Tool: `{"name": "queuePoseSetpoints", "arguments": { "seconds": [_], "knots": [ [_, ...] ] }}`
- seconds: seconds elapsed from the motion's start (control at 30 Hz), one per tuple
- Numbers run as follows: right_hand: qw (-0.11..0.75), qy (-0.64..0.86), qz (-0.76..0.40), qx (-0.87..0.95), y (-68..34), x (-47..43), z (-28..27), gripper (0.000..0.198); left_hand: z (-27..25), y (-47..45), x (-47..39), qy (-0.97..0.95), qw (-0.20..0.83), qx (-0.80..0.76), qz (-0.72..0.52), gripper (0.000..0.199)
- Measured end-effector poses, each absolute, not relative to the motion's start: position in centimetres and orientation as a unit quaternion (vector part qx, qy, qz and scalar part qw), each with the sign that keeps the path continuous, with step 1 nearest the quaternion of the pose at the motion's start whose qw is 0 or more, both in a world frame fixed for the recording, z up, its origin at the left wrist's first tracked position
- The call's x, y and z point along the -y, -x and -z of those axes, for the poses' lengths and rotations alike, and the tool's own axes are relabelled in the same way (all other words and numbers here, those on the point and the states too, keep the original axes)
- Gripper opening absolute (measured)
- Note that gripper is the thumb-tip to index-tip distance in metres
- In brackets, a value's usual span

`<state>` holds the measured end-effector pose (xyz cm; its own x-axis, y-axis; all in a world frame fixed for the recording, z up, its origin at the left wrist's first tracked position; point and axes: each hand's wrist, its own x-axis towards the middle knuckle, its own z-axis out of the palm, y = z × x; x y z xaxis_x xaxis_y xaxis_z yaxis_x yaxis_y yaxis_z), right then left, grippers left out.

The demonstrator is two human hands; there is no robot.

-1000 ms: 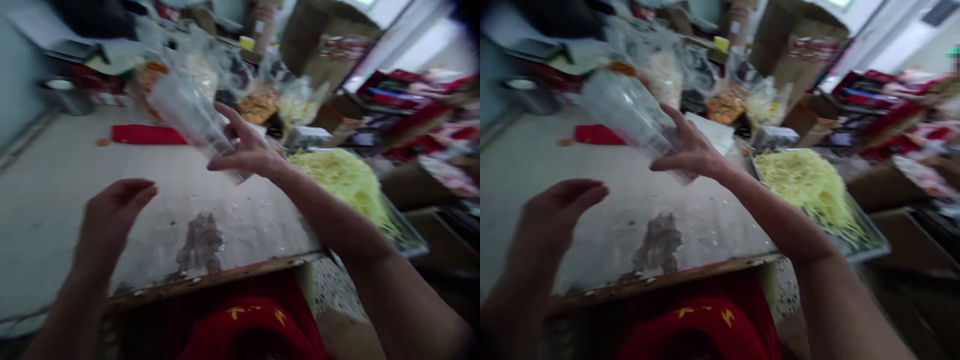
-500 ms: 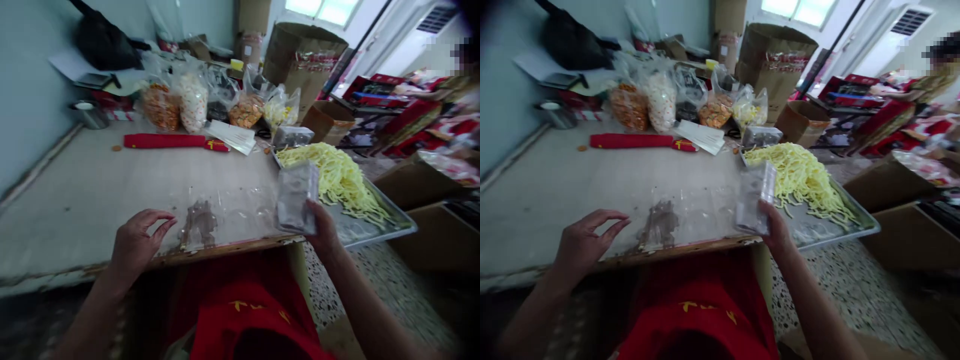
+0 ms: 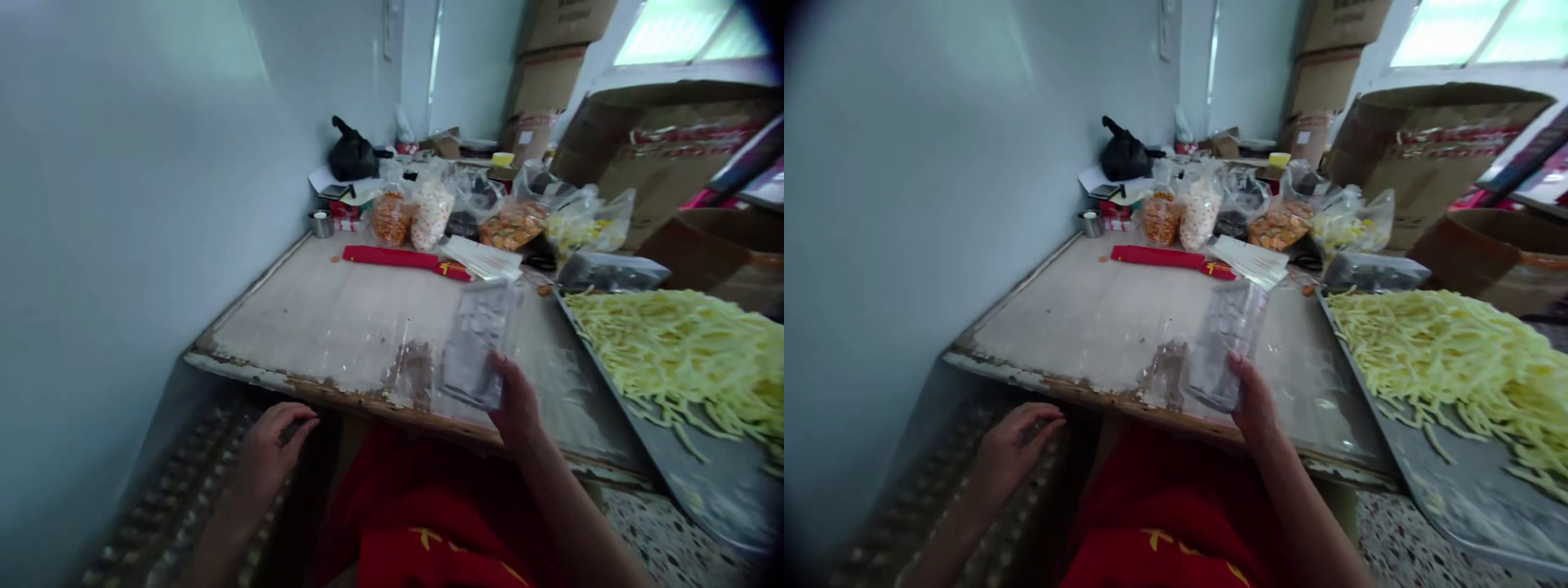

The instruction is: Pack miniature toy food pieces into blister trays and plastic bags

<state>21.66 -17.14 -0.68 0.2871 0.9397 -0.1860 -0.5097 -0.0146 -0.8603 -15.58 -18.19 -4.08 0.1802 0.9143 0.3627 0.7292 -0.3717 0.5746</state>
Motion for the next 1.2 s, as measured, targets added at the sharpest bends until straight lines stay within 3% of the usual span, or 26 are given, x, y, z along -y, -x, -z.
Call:
{"name": "queuePoseSetpoints", "arguments": {
  "seconds": [0.23,0.57,0.73,0.83,0.97,1.03,1.13,1.2],
  "knots": [
    [0.578,0.431,-0.643,0.257,-14.8,11.5,-1.1,0.042,5.7,19.9,17.5,-0.704,0.175,-0.604,-0.33,0.019],
    [0.512,0.44,-0.685,0.276,-8.2,5.0,0.6,0.044,8.1,24.7,16.2,-0.619,0.228,-0.658,-0.362,0.027],
    [0.493,0.437,-0.682,0.319,-5.1,2.8,0.9,0.051,6.2,23.1,14.8,-0.517,0.269,-0.692,-0.425,0.027],
    [0.502,0.425,-0.649,0.383,-3.6,1.6,0.5,0.062,2.5,19.8,11.1,-0.435,0.343,-0.671,-0.493,0.031],
    [0.472,0.398,-0.574,0.538,-2.6,-1.0,-1.4,0.096,-2.9,14.4,3.4,-0.413,0.438,-0.527,-0.6,0.035],
    [0.45,0.424,-0.48,0.623,-2.7,-3.1,-2.4,0.11,-4.7,12.3,-0.2,-0.402,0.475,-0.459,-0.634,0.031],
    [0.432,0.477,-0.31,0.7,-3.4,-6.9,-2.7,0.116,-5.4,10.5,-4.5,-0.368,0.503,-0.416,-0.662,0.027],
    [0.419,0.495,-0.256,0.717,-3.9,-9.6,-2.0,0.121,-4.7,10.1,-6.8,-0.338,0.523,-0.423,-0.658,0.03]
  ]
}}
